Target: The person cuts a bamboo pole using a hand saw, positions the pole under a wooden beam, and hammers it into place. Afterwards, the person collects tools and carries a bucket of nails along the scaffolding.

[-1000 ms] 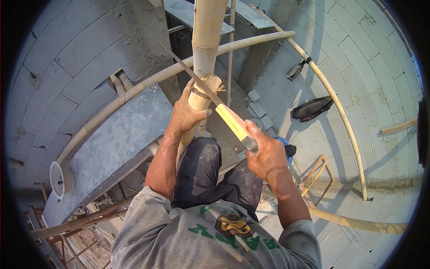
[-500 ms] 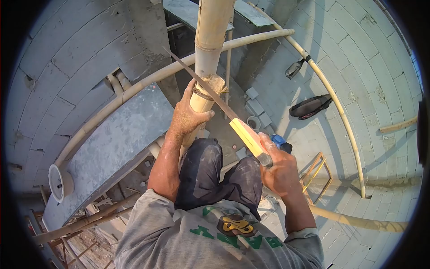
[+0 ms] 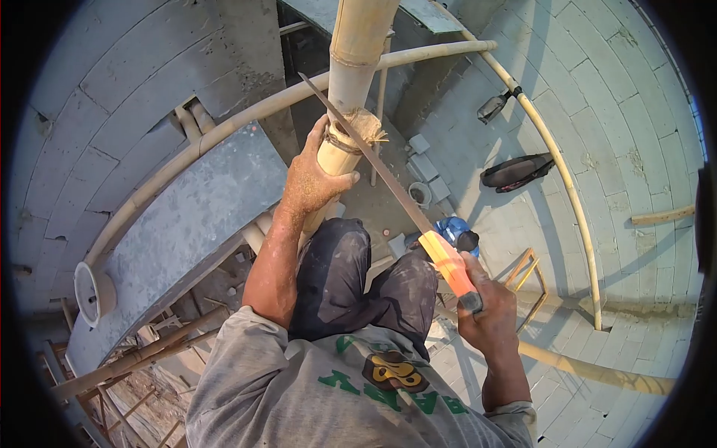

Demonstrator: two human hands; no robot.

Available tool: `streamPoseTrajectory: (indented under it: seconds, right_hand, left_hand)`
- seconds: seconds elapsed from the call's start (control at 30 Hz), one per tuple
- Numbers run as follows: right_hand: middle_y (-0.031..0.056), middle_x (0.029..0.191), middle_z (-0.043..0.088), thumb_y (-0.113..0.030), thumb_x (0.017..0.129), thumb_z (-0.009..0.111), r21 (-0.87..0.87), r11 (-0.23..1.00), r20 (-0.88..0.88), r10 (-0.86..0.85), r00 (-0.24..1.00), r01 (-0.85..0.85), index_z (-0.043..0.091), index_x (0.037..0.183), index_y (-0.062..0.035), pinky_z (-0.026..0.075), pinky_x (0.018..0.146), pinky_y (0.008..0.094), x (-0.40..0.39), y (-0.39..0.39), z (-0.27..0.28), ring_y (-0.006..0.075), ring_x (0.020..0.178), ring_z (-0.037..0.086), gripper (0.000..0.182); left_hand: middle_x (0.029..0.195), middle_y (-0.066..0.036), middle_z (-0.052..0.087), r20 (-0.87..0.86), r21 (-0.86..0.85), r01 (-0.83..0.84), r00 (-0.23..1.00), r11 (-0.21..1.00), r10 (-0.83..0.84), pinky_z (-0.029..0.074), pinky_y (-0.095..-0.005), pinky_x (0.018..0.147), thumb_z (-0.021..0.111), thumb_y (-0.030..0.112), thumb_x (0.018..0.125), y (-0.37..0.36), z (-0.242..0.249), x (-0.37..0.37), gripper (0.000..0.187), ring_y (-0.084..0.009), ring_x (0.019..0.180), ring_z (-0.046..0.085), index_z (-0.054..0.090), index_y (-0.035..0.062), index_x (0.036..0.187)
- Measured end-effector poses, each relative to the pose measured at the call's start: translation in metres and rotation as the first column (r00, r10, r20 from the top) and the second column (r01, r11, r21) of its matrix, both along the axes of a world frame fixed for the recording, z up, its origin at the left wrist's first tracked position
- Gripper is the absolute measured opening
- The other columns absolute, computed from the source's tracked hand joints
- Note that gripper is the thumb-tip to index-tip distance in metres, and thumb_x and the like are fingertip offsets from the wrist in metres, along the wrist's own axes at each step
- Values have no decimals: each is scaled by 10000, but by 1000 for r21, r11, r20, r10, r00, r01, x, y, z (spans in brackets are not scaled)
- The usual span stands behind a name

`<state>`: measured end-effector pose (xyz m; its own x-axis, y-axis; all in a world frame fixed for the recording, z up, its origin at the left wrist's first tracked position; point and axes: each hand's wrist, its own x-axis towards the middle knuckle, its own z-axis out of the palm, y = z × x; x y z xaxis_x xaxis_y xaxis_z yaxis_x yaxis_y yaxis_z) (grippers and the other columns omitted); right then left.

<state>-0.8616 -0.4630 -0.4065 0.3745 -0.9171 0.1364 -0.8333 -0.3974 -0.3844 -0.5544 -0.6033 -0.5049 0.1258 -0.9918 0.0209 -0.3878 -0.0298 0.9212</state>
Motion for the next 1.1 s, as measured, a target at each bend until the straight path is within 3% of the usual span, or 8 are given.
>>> streamPoseTrajectory:
  seconds: [0.1, 0.2, 0.37, 0.47, 0.73, 0.87, 0.93, 1.1]
  right_hand:
    - [160, 961, 709, -55, 688, 728, -14, 999, 33, 35, 999, -34, 482, 1407, -45, 545, 735, 412, 54, -56, 1, 365, 794, 682, 760]
    - [163, 960, 700, -76, 701, 726, 44, 999, -97, -8, 995, 12, 474, 1406, -47, 537, 744, 417, 73, -77, -4, 384, 823, 670, 749]
    - [180, 952, 717, -42, 727, 676, -37, 998, 63, -53, 997, 55, 571, 1345, -62, 560, 723, 421, -12, 10, -12, 366, 758, 690, 627]
    - [198, 975, 714, -25, 725, 651, 29, 996, 124, -85, 989, 82, 561, 1356, -54, 563, 730, 409, -16, -7, 3, 361, 776, 695, 638]
    - [203, 922, 705, -33, 668, 666, 32, 998, 31, -55, 998, 54, 536, 1382, -56, 547, 744, 421, -41, 40, 21, 364, 819, 688, 726]
    - [171, 913, 714, -71, 702, 667, -55, 998, 41, -22, 999, 24, 545, 1369, -55, 551, 735, 431, 1, -3, 3, 359, 796, 698, 678]
    - [158, 909, 717, -98, 724, 679, 9, 998, -22, -60, 998, 60, 557, 1349, -46, 550, 726, 435, 55, -59, -8, 356, 782, 699, 640]
    - [171, 895, 718, -82, 714, 707, -24, 999, -29, -39, 999, 38, 558, 1339, -34, 549, 731, 446, 30, -36, -1, 353, 812, 708, 645]
  left_hand:
    - [1285, -197, 632, -3, -32, 4, 1000, 999, -4, 501, -418, 1004, 813, 254, 577, -3, -3, 2, 1100, -351, 1132, 649, 288, 191, 1542]
    - [1303, -195, 623, -8, -26, 0, 1000, 1000, 0, 490, -415, 1020, 813, 256, 573, -7, -3, 5, 1108, -348, 1151, 641, 285, 188, 1545]
    - [1326, -195, 608, -14, -24, 13, 1000, 1000, -13, 477, -410, 1034, 813, 257, 576, -5, -1, 2, 1112, -341, 1173, 628, 281, 159, 1548]
    - [1320, -188, 612, -22, -48, 4, 1000, 999, -6, 483, -408, 1024, 811, 259, 580, -7, -5, 5, 1099, -335, 1166, 630, 293, 140, 1542]
    - [1306, -179, 618, -76, -64, 5, 997, 998, -10, 483, -404, 1017, 815, 221, 571, -8, -13, 6, 1096, -311, 1154, 633, 305, 141, 1538]
    - [1309, -182, 615, -29, -92, 9, 1000, 996, -11, 477, -413, 1025, 815, 238, 568, -8, -9, 5, 1102, -323, 1155, 632, 304, 151, 1541]
    - [1309, -181, 616, -40, -85, 0, 999, 996, -3, 478, -415, 1024, 813, 246, 567, -8, -10, 4, 1102, -325, 1155, 632, 305, 154, 1540]
    - [1305, -184, 618, -90, -31, 16, 996, 999, -19, 483, -410, 1020, 814, 257, 563, -10, -4, 1, 1108, -324, 1153, 633, 303, 150, 1540]
